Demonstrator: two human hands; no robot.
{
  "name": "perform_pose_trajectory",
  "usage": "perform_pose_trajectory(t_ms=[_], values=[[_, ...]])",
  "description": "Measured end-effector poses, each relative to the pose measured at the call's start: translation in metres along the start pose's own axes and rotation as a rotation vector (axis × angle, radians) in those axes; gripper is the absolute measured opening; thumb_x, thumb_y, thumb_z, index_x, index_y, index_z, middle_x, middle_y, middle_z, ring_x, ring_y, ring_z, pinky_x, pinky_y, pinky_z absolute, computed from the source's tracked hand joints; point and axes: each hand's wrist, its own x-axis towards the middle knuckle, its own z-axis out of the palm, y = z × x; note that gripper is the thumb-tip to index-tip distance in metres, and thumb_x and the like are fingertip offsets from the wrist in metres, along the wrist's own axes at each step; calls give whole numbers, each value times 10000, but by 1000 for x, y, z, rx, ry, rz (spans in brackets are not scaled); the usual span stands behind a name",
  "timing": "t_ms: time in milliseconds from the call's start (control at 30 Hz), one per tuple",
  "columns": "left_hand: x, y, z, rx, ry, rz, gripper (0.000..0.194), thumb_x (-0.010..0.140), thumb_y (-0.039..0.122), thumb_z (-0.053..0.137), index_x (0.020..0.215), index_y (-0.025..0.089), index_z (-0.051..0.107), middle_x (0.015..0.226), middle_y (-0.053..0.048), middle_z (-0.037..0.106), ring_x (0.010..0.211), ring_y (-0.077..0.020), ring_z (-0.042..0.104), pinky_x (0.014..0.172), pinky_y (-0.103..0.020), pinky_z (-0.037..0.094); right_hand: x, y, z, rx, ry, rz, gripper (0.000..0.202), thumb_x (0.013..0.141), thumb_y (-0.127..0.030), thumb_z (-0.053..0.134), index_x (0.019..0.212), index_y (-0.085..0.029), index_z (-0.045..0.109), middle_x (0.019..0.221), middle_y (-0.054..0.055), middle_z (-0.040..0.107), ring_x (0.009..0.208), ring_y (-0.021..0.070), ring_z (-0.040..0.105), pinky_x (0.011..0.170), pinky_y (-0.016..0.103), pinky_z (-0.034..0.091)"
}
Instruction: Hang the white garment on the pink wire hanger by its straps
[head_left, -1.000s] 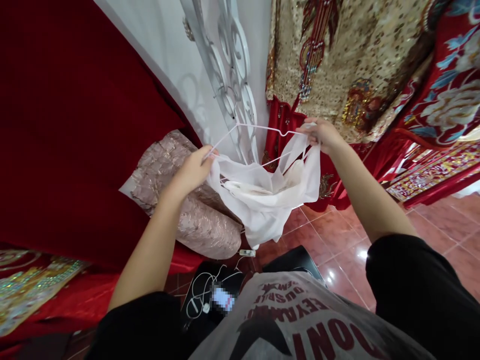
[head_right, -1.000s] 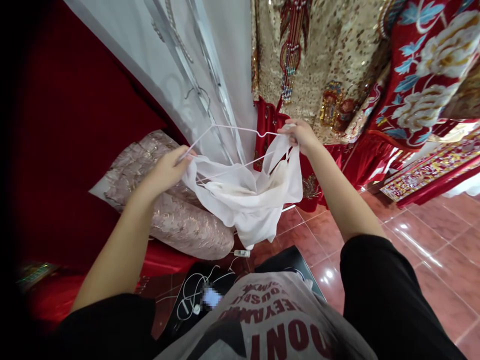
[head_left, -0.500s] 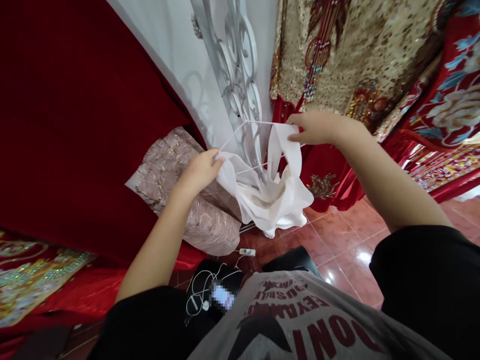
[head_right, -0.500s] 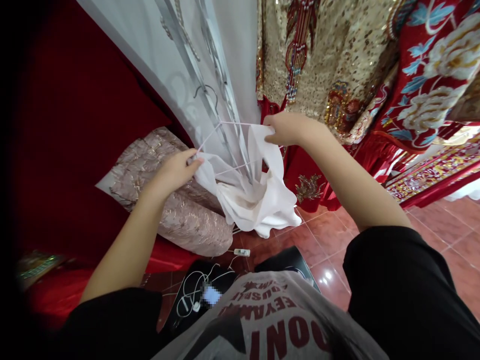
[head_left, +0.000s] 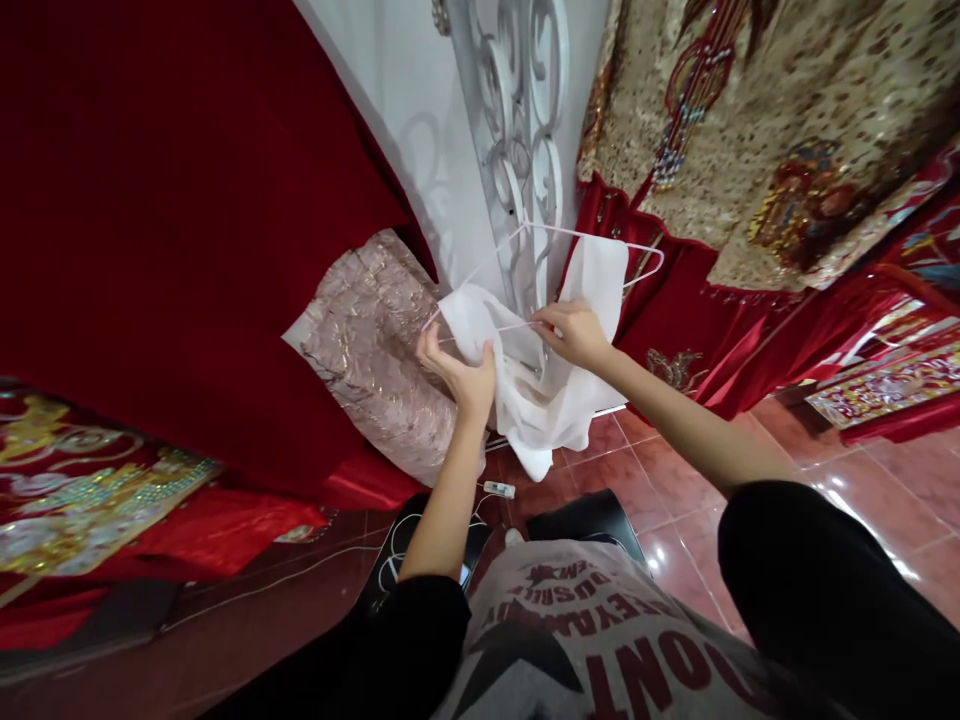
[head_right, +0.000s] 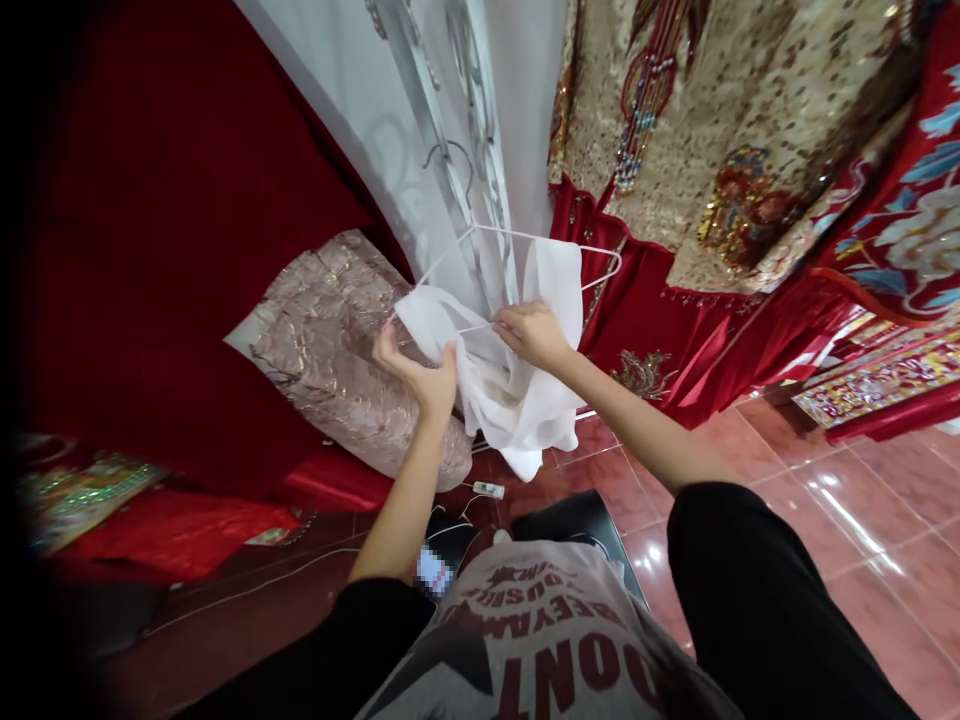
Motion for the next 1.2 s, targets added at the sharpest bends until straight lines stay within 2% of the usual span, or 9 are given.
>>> perform_pose_trajectory(t_ms=[133,233,300,400,467,667,1000,1100,1200], values=[[-1,-3,5,63,-152,-25,737,747,324,946,1363,182,568,1443,-232,584,1437,-422,504,1271,-613,367,-6,-5,10,-40,67,79,352,1110,-396,488,1073,-192,773,975,136,789,923,295,659,873,410,384],[6,7,-3,39,-106,-30,300,889,337,822,1119,197,690,1338,-188,663,1344,-372,571,1223,-558,415,-9,-12,12,-26,97,104,333,1097,-372,503,1040,-188,775,947,131,783,927,300,663,872,412,386],[11,18,-11,-39,-64,-58,128,979,321,698,1026,204,715,1224,-156,711,1246,-329,628,1169,-504,464,-8,-15,13,1,104,120,304,1080,-365,530,1008,-193,770,930,123,784,927,304,673,874,414,396],[20,32,-20,-205,-172,-144,177,1029,335,594,1033,209,717,1080,-107,755,1111,-286,696,1081,-441,533,-6,-18,14,36,107,134,275,1061,-369,552,972,-209,757,923,113,789,927,309,681,882,420,409],[27,35,-24,-251,-253,-187,183,1011,322,593,1082,205,715,1130,-104,769,1129,-275,711,1068,-417,549,-6,-19,14,43,114,136,269,1056,-372,549,956,-219,747,927,110,794,931,316,682,881,424,412],[48,20,-26,-439,-340,-369,299,895,258,648,1175,182,720,1234,-118,787,1208,-279,730,1084,-426,572,-5,-18,16,33,126,146,258,1039,-359,538,936,-222,731,909,112,789,907,318,666,873,430,413],[72,28,-36,-637,-451,-425,377,918,354,827,1228,195,684,1286,-124,758,1337,-343,707,1066,-474,615,-3,-12,19,22,120,142,324,1083,-409,483,989,-216,725,960,122,772,987,326,663,968,448,416],[102,17,-42,-717,-418,-505,250,1031,329,701,1203,151,668,1222,-99,744,1360,-351,695,1039,-472,622,-4,-11,17,27,121,141,327,1083,-416,479,984,-223,724,956,121,761,982,331,660,980,471,427],[133,-11,-51,-785,-368,-639,231,1122,192,449,1182,83,644,1200,-105,738,1355,-301,684,1058,-390,603,-6,-11,14,39,122,143,320,1081,-423,485,980,-232,721,954,114,750,981,330,660,1009,497,428]])
